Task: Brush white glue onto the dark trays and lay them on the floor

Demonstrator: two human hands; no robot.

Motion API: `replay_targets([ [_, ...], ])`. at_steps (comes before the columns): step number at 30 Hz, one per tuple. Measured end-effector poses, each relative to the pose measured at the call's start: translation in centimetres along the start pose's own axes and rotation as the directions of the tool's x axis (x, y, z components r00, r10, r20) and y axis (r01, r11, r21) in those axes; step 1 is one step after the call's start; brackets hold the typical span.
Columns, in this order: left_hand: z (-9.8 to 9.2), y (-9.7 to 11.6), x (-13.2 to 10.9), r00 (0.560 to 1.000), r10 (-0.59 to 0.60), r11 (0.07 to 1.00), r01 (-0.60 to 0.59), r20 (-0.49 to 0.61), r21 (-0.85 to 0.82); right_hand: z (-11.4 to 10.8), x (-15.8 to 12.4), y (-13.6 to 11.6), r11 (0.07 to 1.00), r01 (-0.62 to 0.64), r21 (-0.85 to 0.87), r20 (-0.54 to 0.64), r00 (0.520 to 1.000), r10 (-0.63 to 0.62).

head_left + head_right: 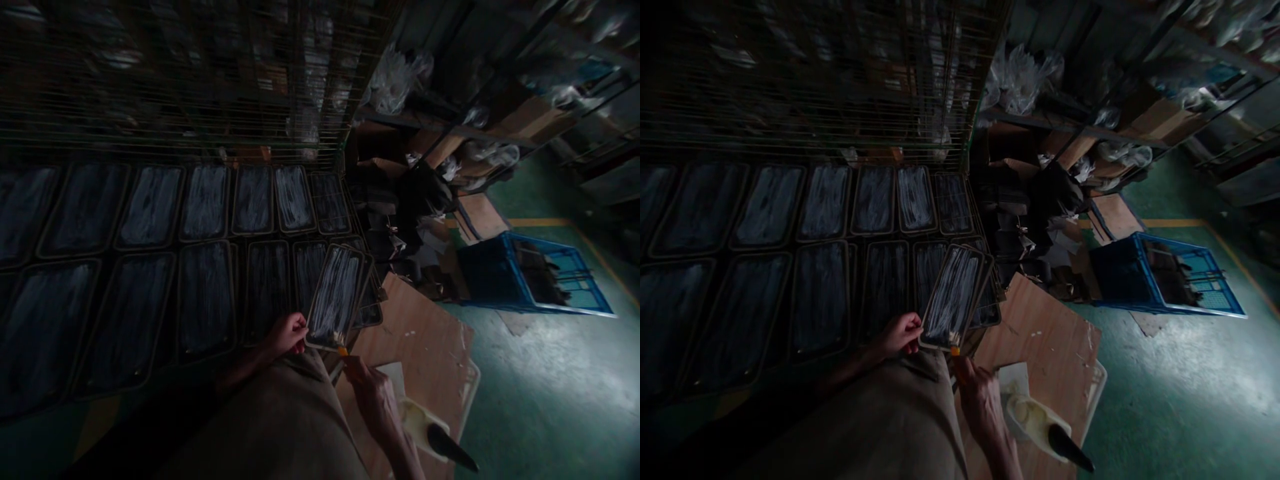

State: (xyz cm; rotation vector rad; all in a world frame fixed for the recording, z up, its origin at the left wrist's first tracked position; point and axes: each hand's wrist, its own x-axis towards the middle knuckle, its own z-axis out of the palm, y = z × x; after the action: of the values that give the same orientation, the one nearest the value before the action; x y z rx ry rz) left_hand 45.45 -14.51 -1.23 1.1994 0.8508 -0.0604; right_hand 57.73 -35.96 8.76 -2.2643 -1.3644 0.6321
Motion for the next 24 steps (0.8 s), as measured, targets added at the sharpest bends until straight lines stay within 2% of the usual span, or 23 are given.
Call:
replay_targets([
  [3, 0.0, 0.2, -0.2, 1.000, -0.004, 1.000, 0.004, 0.008, 0.008, -0.1, -0.1, -1.4, 0.985, -0.040, 0.169, 0.036, 0.999, 0.034],
  [5, -0.1, 0.4, -0.3, 1.000, 0.008, 1.000, -0.009, 0.023, 0.009, -0.3, 0.4, -1.3, 0.962, -0.076, 0.263, 0.017, 0.997, 0.074],
  [8, -0.1, 0.5, -0.4, 0.999, 0.017, 1.000, -0.018, 0.027, 0.020, -0.3, 1.7, -0.1, 0.943, -0.097, 0.319, -0.093, 0.987, 0.133],
  [12, 0.0, 0.8, -0.5, 1.000, 0.004, 0.999, -0.004, 0.006, 0.052, 0.4, 3.1, 1.1, 0.963, -0.059, 0.264, -0.234, 0.965, 0.123],
  [15, 0.2, 1.0, -0.5, 0.999, 0.005, 1.000, -0.005, 0.045, 0.008, 0.6, 2.9, 0.8, 0.961, -0.070, 0.269, -0.164, 0.980, 0.117],
  [17, 0.2, 1.1, -0.6, 0.996, 0.000, 0.999, 0.004, 0.094, -0.048, 0.4, 2.4, 0.7, 0.929, -0.090, 0.359, -0.097, 0.986, 0.134],
  [19, 0.2, 1.5, -0.7, 0.989, -0.005, 0.994, 0.021, 0.147, -0.105, -0.3, 2.0, 1.1, 0.874, -0.096, 0.477, -0.116, 0.978, 0.171],
  [21, 0.0, 2.3, -1.0, 0.981, -0.004, 0.989, 0.033, 0.196, -0.145, -1.2, 1.8, 2.0, 0.809, -0.084, 0.581, -0.221, 0.941, 0.256],
  [22, -0.2, 2.8, -1.2, 0.977, 0.001, 0.986, 0.035, 0.214, -0.162, -1.8, 1.7, 2.7, 0.780, -0.068, 0.622, -0.289, 0.906, 0.310],
  [24, -0.5, 4.3, -1.8, 0.972, 0.031, 0.979, 0.017, 0.233, -0.201, -3.0, 1.7, 4.1, 0.723, -0.018, 0.691, -0.423, 0.801, 0.424],
])
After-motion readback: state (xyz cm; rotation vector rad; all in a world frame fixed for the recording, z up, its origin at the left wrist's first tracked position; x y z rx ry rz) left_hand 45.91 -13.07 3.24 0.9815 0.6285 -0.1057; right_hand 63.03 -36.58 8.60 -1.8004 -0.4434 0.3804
